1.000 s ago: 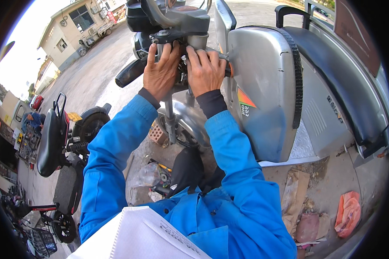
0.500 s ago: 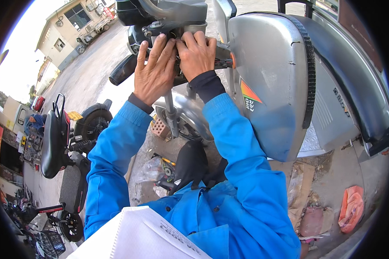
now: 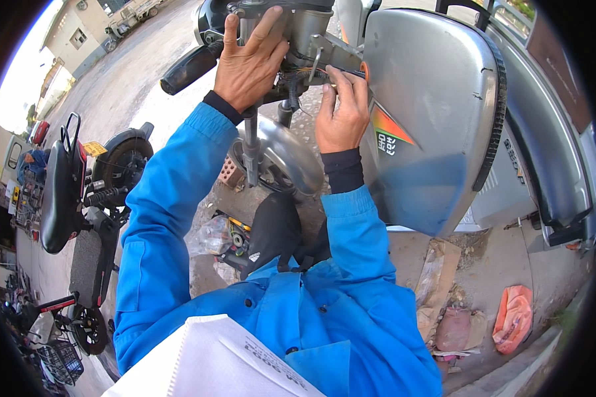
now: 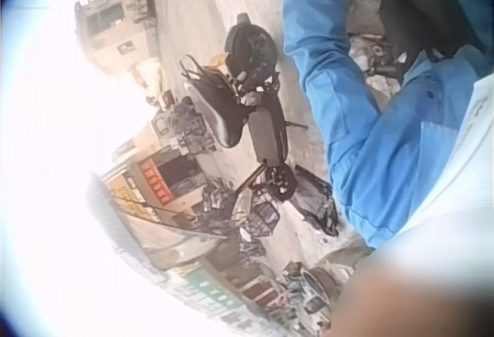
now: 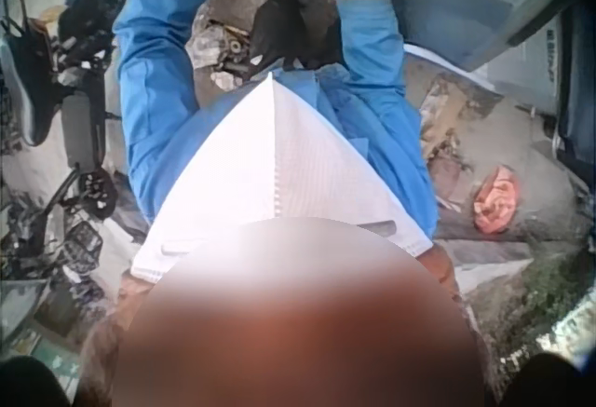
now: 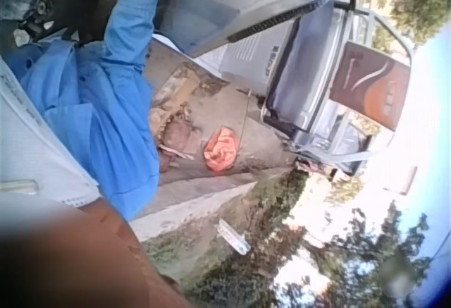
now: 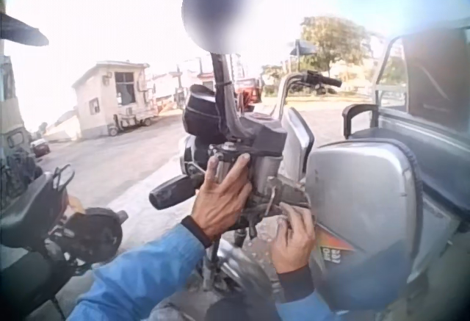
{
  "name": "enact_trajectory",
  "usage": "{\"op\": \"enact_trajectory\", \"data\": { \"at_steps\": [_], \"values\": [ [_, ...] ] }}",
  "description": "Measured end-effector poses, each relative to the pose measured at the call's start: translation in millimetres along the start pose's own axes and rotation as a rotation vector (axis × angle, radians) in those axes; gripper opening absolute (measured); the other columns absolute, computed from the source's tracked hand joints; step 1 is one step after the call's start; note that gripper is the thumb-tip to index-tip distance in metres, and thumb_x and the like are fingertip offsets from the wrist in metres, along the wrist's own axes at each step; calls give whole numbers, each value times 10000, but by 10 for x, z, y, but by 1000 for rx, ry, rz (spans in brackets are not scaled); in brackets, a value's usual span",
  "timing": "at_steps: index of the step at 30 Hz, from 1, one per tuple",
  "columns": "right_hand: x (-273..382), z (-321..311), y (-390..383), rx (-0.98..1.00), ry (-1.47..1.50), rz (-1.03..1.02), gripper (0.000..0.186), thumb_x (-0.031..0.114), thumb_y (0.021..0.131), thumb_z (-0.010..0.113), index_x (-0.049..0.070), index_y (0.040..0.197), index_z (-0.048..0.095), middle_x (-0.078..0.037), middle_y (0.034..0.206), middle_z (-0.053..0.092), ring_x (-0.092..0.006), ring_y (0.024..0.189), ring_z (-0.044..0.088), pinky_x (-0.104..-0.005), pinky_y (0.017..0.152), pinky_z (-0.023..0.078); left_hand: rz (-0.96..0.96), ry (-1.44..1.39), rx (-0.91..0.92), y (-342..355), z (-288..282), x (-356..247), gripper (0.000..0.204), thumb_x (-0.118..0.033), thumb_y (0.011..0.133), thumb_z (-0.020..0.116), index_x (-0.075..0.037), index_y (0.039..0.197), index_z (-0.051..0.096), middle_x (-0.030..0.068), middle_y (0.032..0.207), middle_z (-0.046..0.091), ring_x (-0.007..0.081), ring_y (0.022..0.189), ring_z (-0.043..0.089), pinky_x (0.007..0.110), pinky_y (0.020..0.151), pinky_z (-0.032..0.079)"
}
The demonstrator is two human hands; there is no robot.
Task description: The person repairs the wiring of an electric scooter's handlebar assembly. They strip wire ends, connect wires, and secure them with electrical tape. The person uses pliers and electrical tape to complete the repair.
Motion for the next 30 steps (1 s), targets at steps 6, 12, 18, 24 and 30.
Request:
{"op": "enact_trajectory", "data": {
  "at_steps": [6, 12, 18, 24, 30],
  "values": [
    [-70, 71, -132, 105, 119, 290, 406, 149, 953, 834, 26, 1311, 688, -101, 1039, 727, -177, 737, 710, -329, 663, 563, -186, -554, -106, -408, -464, -232, 296, -134, 861, 823, -78, 1127, 707, 70, 1345, 710, 264, 1341, 629, 449, 1090, 487],
    [-186, 125, -129, 104, 233, 377, 539, 128, 972, 808, -1, 1435, 563, -133, 1130, 735, -186, 834, 732, -325, 724, 577, -465, -800, 86, -428, -316, -597, 716, -231, 821, 884, 2, 1421, 570, 183, 1503, 571, 330, 1121, 688, 420, 904, 627],
    [-216, 4, -254, 5, 505, 496, 477, 91, 1036, 733, -31, 1432, 496, -153, 1168, 724, -188, 913, 729, -298, 805, 589, -413, -650, 102, -315, -193, -596, 494, -79, 886, 734, -95, 1365, 616, 54, 1464, 622, 259, 1112, 699, 381, 833, 649],
    [-207, 115, -138, 31, 956, 947, 302, 231, 1076, 726, -7, 1241, 640, -147, 1119, 732, -224, 901, 720, -361, 783, 615, -340, -534, 76, -329, -237, -512, 458, -79, 871, 694, -127, 1326, 671, -1, 1287, 671, 211, 1082, 682, 341, 724, 623],
    [-330, 340, 58, -74, 1129, 989, 179, 149, 1043, 750, 36, 1130, 643, -94, 1021, 706, -211, 892, 696, -361, 750, 600, -406, -536, 50, -257, -293, -492, 440, -82, 846, 741, -147, 1280, 704, -7, 1251, 677, 194, 1069, 679, 333, 699, 612]
  ]
}}
Point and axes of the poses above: each hand's wrist, its own y-axis towards the middle knuckle, its own z-axis out of the palm, x = y × z, the point moved 1 cm from there along y, towards the middle knuckle
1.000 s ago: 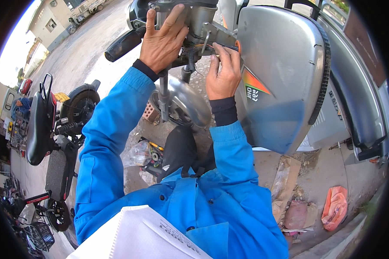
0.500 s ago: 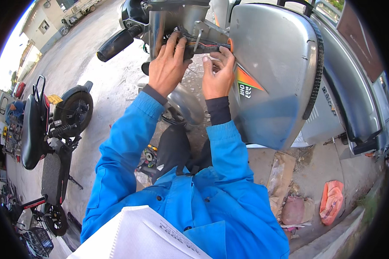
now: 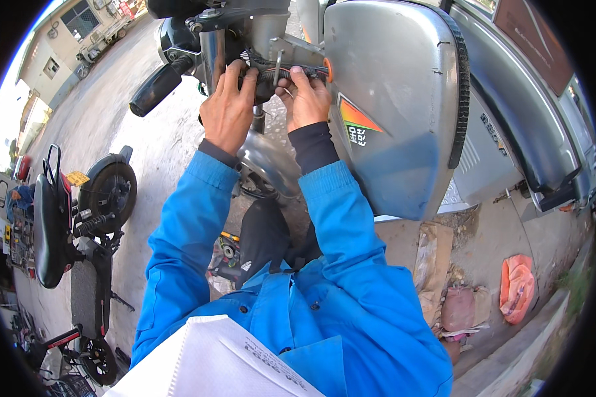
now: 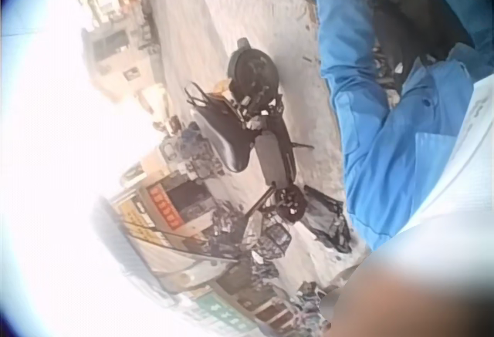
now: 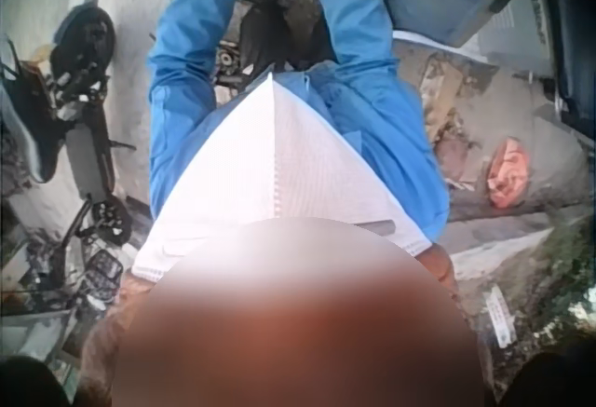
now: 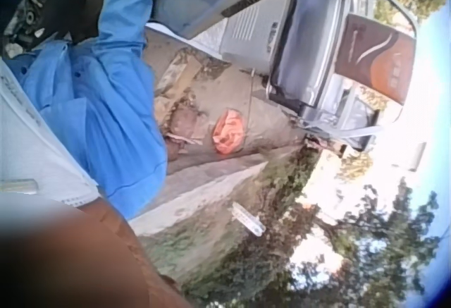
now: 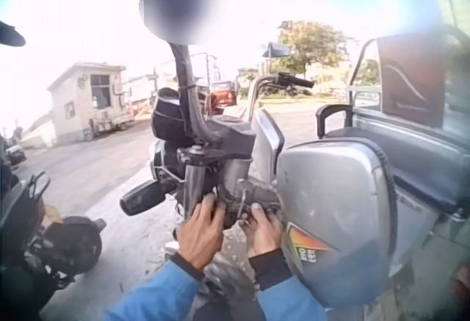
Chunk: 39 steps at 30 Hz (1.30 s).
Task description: The person repairs the wiring of an electric scooter's handlebar assembly. They strip wire ends, connect wires, and secure them with electrical tape. The person uses pliers and electrical tape to complete the repair.
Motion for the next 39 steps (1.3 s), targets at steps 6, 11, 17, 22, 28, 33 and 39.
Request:
{"op": "enact_trajectory", "data": {
  "at_steps": [6, 11, 17, 22, 28, 33, 39],
  "values": [
    [-21, -161, 9, 101, 5, 22, 141, 86, 1027, 743, 35, 1146, 687, -76, 1076, 743, -217, 971, 729, -393, 850, 607, 157, -249, -127, 121, -85, -62, 352, -96, 846, 809, -123, 1192, 745, 52, 1240, 693, 279, 1130, 650, 413, 872, 546],
    [-59, -203, -11, 200, 114, -7, 186, 65, 1060, 695, 23, 1241, 677, -96, 1189, 727, -240, 1078, 709, -416, 941, 602, 176, -433, -62, 256, -1, -79, 269, -145, 887, 790, -108, 1151, 760, 64, 1242, 680, 309, 1194, 620, 461, 988, 491],
    [-56, -218, -10, 221, 174, 34, 231, 124, 1100, 665, 3, 1297, 656, -108, 1235, 715, -237, 1105, 700, -414, 1008, 591, 201, -277, -30, 270, 111, -136, 280, -151, 903, 769, -165, 1182, 780, 79, 1258, 678, 321, 1242, 616, 471, 1040, 481],
    [-60, -225, 2, 191, 138, 24, 232, 126, 1084, 696, -2, 1276, 672, -102, 1187, 731, -231, 1074, 706, -415, 997, 599, 234, -214, -22, 259, 157, -108, 245, -179, 908, 772, -161, 1152, 776, 79, 1216, 673, 316, 1202, 629, 472, 1054, 478],
    [11, -161, 5, 57, 76, 21, 172, 52, 1010, 742, -7, 1155, 671, -102, 1050, 729, -208, 895, 716, -381, 821, 626, 81, -449, -138, 39, 52, -30, 445, -97, 822, 850, -155, 1244, 723, 79, 1219, 675, 329, 1194, 638, 454, 1044, 497],
    [10, -32, 81, 22, 55, -27, 94, -4, 950, 722, 1, 1025, 666, -78, 937, 701, -179, 739, 669, -330, 673, 578, 132, -111, -59, -21, -7, 67, 518, -183, 758, 896, -93, 1225, 689, 61, 1139, 670, 277, 1119, 630, 424, 936, 481],
    [74, -51, 81, 15, -61, -4, 111, 63, 992, 718, 24, 1084, 670, -66, 938, 711, -171, 746, 659, -344, 699, 564, 94, -48, -19, 4, 41, 38, 381, -171, 789, 869, -131, 1136, 718, -9, 1052, 712, 203, 1030, 657, 391, 873, 432]
  ]
}}
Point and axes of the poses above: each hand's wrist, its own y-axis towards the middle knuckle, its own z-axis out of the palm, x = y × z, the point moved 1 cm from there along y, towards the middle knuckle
